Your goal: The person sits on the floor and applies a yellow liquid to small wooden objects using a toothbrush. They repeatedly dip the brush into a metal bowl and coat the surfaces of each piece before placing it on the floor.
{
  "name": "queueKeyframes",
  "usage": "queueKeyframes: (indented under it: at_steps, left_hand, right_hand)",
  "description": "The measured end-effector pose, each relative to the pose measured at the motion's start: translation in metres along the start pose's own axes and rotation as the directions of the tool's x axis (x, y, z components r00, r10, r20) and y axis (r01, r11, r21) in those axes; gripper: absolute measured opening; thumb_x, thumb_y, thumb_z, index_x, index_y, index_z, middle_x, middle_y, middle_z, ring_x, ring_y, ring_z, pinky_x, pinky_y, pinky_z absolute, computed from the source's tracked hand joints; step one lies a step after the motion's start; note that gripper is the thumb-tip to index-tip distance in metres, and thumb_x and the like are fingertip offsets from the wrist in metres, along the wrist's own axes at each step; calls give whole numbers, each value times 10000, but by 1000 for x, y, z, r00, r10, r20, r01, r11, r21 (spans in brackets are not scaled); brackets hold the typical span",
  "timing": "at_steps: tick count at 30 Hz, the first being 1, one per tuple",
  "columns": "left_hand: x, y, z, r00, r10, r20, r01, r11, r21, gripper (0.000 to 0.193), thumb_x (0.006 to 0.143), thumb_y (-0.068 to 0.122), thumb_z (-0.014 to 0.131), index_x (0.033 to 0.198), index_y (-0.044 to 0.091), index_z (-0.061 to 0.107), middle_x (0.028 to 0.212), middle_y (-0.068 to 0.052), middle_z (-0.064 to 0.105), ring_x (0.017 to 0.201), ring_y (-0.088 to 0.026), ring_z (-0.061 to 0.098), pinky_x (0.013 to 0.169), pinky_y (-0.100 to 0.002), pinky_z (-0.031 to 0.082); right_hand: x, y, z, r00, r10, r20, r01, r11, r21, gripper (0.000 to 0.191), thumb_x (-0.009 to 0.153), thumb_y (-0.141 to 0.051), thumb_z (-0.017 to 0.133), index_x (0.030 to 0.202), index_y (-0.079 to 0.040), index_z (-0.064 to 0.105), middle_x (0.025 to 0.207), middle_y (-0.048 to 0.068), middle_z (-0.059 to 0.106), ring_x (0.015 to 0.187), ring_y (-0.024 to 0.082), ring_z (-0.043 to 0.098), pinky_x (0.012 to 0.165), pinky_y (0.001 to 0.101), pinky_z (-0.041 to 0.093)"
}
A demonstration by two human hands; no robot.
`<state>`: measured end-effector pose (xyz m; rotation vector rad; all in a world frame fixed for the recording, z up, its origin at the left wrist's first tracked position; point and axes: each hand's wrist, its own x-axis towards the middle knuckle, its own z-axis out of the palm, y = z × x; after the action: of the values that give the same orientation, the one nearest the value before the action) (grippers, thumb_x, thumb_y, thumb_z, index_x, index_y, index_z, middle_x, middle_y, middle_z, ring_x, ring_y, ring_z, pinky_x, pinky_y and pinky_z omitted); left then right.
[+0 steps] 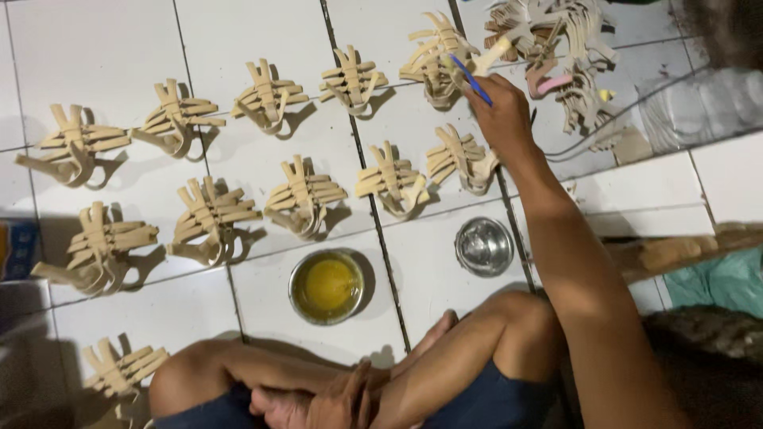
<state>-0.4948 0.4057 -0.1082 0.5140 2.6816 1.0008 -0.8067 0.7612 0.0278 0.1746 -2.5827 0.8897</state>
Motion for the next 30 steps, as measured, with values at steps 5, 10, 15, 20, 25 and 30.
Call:
queueKeyframes:
  at_steps: [5, 10, 15, 20, 25, 30]
  left_hand:
    - [28, 3, 1, 999, -35, -24, 36, 999, 32, 418, 891, 133, 654, 1305, 76, 671, 1104, -146, 728, 978, -296, 690, 838, -396, 553]
    - [35, -4, 3, 998, -56, -31, 57, 998, 36, 422, 891, 111, 652, 1310, 60, 662, 1106, -156, 719, 987, -315, 684, 844, -408, 552]
    - [50, -7, 4, 998, -50, -48, 51, 998, 23, 427, 892, 90, 649, 1316, 43, 654, 1107, -166, 710, 995, -334, 678, 849, -421, 551]
    - [38, -13, -11, 996, -23, -83, 21, 999, -25, 432, 892, 68, 647, 1321, 27, 646, 1108, -175, 701, 1004, -352, 671, 855, -433, 549]
    - [-21, -7, -36, 982, 94, -164, -133, 961, -243, 437, 892, 46, 645, 1327, 10, 638, 1110, -185, 692, 1013, -371, 665, 861, -445, 548]
    - [-83, -22, -68, 924, -36, -382, -125, 913, -388, 338, 937, 28, 638, 1274, 11, 665, 1031, -185, 713, 941, -354, 698, 821, -418, 564]
  right_hand:
    - [55, 15, 28, 996, -62, 61, 69, 989, -128, 131, 1011, -122, 712, 1078, -11, 728, 925, 166, 668, 871, 379, 638, 752, 456, 503]
    - [64, 27, 49, 992, -8, 126, 34, 979, -202, 153, 1003, -144, 713, 1094, -24, 739, 957, 159, 708, 909, 381, 647, 775, 463, 512]
    - [53, 30, 58, 992, 69, 102, -44, 972, -229, 398, 963, -136, 731, 1323, 19, 657, 1017, 213, 705, 874, 384, 676, 738, 456, 516]
    - [-8, 12, 67, 986, 144, -86, -146, 989, -18, 385, 975, -146, 741, 1327, -13, 662, 1062, 188, 742, 850, 237, 718, 738, 351, 545]
    - [-122, -47, 87, 919, 394, -6, -372, 874, 313, 286, 1043, -172, 676, 1285, -25, 718, 903, 14, 700, 756, 58, 566, 684, 232, 486]
    - [-219, -128, 121, 930, 321, 178, -366, 844, 393, 192, 1090, -124, 648, 1131, 19, 769, 829, 23, 697, 691, 54, 555, 633, 232, 458]
